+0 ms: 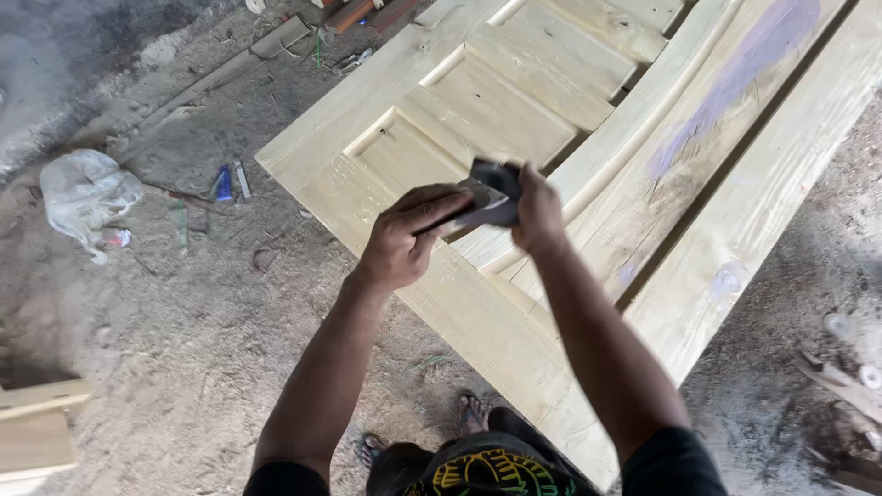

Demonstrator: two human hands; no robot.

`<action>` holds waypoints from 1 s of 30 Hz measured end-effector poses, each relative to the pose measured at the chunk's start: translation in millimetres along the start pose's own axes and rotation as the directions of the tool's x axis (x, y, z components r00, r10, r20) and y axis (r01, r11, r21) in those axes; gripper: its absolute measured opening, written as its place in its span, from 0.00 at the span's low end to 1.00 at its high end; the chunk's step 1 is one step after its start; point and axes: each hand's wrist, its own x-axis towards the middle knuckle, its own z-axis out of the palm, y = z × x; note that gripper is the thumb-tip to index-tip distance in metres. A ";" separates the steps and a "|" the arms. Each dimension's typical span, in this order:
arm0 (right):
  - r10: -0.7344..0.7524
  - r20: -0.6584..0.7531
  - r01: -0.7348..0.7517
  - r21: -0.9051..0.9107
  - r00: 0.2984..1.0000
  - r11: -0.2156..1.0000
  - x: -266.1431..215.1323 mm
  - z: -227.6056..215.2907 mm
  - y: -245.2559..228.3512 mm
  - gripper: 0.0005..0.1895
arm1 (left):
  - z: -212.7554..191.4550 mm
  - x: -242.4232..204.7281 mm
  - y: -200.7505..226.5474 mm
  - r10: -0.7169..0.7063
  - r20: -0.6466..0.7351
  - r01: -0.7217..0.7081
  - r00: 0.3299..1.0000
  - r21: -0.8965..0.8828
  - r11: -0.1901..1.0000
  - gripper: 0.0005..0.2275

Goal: The person sands a large wooden furniture piece using sandpaper, smoothing the surface and edges. They then apply wood filler from a can using a putty knife to fill gaps and imperfections.

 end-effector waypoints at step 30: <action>-0.348 -0.175 0.366 0.084 0.921 0.927 -50.5 -14.8 113.3 0.27 | 30.7 1.1 51.6 -0.487 0.258 0.160 0.834 0.732 0.662 0.14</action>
